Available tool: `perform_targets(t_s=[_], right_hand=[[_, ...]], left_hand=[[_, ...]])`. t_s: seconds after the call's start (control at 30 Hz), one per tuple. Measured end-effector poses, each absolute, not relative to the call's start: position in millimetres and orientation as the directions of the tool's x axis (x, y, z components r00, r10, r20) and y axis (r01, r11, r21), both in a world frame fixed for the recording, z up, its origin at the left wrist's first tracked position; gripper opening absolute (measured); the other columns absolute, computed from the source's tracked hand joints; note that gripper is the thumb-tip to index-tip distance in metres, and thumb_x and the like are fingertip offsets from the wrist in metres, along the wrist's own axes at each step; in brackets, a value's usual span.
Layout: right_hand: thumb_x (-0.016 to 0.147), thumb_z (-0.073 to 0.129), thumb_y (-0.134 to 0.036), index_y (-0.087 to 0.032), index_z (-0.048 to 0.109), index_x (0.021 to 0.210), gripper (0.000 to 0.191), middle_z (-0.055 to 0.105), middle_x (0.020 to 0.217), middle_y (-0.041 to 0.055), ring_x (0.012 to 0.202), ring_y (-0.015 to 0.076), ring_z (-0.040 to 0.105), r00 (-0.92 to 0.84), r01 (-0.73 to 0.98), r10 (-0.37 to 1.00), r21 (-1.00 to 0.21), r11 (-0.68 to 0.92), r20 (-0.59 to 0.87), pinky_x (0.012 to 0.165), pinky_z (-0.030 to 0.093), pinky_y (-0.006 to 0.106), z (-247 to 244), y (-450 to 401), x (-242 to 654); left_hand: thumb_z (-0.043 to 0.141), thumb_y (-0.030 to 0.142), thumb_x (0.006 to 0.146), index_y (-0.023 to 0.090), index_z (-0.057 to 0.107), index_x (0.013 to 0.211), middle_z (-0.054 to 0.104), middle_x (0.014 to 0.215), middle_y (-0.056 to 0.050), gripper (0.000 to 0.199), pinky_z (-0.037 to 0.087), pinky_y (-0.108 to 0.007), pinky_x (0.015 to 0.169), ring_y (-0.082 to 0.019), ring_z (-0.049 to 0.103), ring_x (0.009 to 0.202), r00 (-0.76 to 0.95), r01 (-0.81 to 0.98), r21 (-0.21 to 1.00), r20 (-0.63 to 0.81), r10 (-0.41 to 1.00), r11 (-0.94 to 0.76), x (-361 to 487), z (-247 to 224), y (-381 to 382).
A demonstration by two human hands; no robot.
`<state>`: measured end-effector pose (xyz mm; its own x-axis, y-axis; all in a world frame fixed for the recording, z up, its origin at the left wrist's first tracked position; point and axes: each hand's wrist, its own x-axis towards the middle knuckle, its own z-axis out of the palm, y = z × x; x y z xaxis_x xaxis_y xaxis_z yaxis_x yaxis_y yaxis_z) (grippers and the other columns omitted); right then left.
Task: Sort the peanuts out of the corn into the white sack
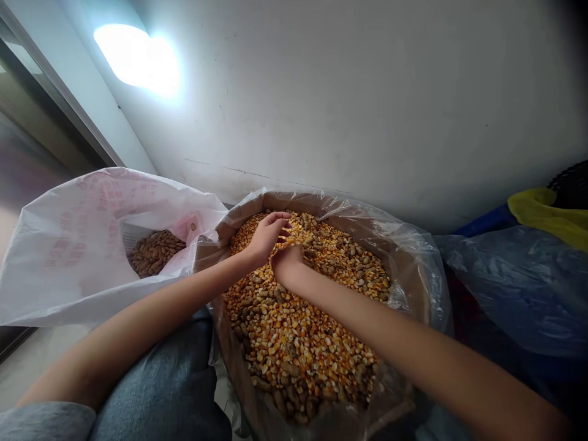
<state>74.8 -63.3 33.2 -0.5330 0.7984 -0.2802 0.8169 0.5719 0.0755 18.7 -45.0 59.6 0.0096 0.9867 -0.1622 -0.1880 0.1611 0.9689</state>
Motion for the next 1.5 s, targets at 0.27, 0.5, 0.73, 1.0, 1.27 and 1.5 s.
perform_targets(t_s=[0.27,0.5,0.73,1.0,1.27,1.5], right_hand=[[0.077,0.043,-0.021,-0.002,0.052,0.112,0.041,0.045,0.12,0.0199,0.113,0.0331,0.038,-0.906,0.37,0.373,0.05,0.928,-0.203,0.095,0.025,0.053,4,-173,58],[0.083,0.033,-0.023,-0.006,0.044,0.12,0.043,0.045,0.121,0.0194,0.112,0.0322,0.039,-0.806,0.458,0.529,0.287,0.841,-0.266,0.092,0.029,0.054,-30,-159,37],[0.08,0.039,-0.018,-0.014,0.058,0.104,0.031,0.05,0.114,0.0149,0.11,0.0326,0.037,-0.781,0.549,0.592,0.234,0.802,-0.197,0.089,0.028,0.057,2,-114,78],[0.079,0.04,-0.036,-0.019,0.061,0.088,0.029,0.061,0.092,0.0078,0.085,0.0208,0.055,-0.564,0.823,0.805,-0.209,0.528,-0.185,0.082,0.036,0.043,63,-56,169],[0.078,0.034,-0.043,-0.019,0.05,0.11,0.043,0.05,0.117,0.0075,0.106,0.0204,0.046,0.091,0.558,0.989,-0.817,-0.144,-0.112,0.087,0.035,0.032,17,-48,227],[0.074,0.041,-0.035,-0.021,0.056,0.103,0.036,0.051,0.117,0.0028,0.107,0.0157,0.046,0.391,0.017,0.896,-0.971,-0.238,-0.212,0.09,0.034,0.028,-14,-74,185]], left_hand=[[0.046,0.019,0.067,0.017,0.054,0.081,0.051,0.073,0.0,0.016,0.039,-0.019,0.051,-0.007,0.05,0.056,0.007,-0.201,0.959,-0.202,0.979,0.199,20,50,-40],[0.049,0.023,0.066,0.018,0.055,0.083,0.052,0.074,-0.001,0.019,0.04,-0.019,0.05,-0.007,0.05,0.057,0.011,-0.149,0.971,-0.19,0.982,0.189,21,48,-42],[0.047,0.022,0.065,0.018,0.054,0.084,0.052,0.074,0.0,0.02,0.039,-0.019,0.051,-0.007,0.049,0.055,0.001,-0.102,0.98,-0.17,0.986,0.169,10,46,-47],[0.045,0.022,0.067,0.017,0.053,0.084,0.054,0.078,-0.002,0.019,0.039,-0.021,0.055,-0.01,0.052,0.065,-0.019,-0.051,0.976,-0.212,0.977,0.211,10,31,-37],[0.037,0.03,0.079,0.018,0.048,0.105,0.049,0.114,-0.008,0.031,0.028,-0.033,0.093,-0.019,0.04,0.108,-0.14,0.46,0.888,0.084,0.987,-0.011,32,-25,-59],[0.032,0.035,0.082,0.018,0.043,0.115,0.043,0.122,-0.009,0.039,0.02,-0.035,0.099,-0.019,0.032,0.116,-0.166,0.529,0.848,0.142,0.976,-0.034,62,-29,-78]])
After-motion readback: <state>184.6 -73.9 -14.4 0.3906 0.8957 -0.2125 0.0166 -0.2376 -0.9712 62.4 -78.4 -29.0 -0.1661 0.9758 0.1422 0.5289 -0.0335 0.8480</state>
